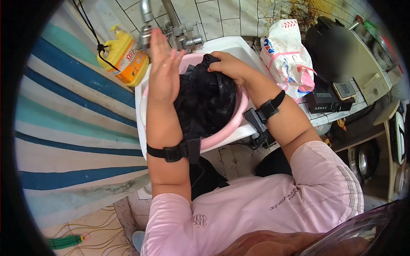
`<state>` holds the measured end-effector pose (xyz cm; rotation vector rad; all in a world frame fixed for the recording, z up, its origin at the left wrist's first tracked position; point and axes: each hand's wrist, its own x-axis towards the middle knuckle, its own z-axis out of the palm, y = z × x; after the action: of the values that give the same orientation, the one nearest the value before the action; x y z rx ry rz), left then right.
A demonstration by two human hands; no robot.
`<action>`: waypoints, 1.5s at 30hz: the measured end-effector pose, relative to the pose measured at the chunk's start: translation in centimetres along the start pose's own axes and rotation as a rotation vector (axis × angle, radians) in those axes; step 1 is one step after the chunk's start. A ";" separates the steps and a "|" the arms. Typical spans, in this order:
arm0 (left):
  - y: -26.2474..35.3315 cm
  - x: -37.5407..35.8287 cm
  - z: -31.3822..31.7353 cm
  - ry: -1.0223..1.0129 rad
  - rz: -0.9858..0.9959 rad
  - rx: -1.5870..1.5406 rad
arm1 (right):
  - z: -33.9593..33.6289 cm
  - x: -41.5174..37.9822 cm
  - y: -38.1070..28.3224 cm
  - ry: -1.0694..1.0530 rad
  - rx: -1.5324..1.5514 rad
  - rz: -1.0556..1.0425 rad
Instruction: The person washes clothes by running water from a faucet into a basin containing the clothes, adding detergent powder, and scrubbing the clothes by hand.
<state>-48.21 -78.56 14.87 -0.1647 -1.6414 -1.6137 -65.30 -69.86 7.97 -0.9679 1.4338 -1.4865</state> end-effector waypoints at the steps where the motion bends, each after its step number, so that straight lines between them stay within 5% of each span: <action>1: 0.0 0.2 -0.4 0.062 0.017 -0.032 | 0.1 -0.3 -0.3 0.003 0.001 0.003; 7: -1.0 -0.2 -0.5 0.102 -0.105 0.063 | -0.3 0.3 0.5 -0.094 -0.024 -0.022; 10: -4.0 -1.2 -0.1 0.100 -0.385 0.220 | -0.1 0.0 0.3 -0.132 -0.042 -0.060; 12: -5.3 -1.6 0.0 -0.049 -0.577 0.610 | 0.3 -0.6 -0.3 -0.175 0.091 -0.145; 19: -3.3 -1.7 0.0 -0.157 -0.626 0.818 | 0.7 -1.4 -1.1 -0.192 0.180 -0.058; 26: -3.2 -2.3 0.5 -0.107 -0.663 0.703 | -0.7 -1.9 -2.0 -0.271 0.118 -0.006; 29: -3.3 -2.4 1.3 -0.133 -0.633 0.818 | -0.7 -1.4 -1.8 -0.147 0.220 -0.002; 40: -4.4 -1.7 1.1 0.274 -0.415 0.592 | 3.6 -2.6 -3.6 -0.049 0.158 -0.084; 45: -4.3 -1.2 0.1 0.286 -0.542 0.375 | 2.8 -2.5 -6.5 -0.009 -0.414 -0.214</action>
<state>-50.03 -78.71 10.82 0.7265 -1.8116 -1.5713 -62.16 -68.57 14.60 -1.4144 1.7130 -1.3546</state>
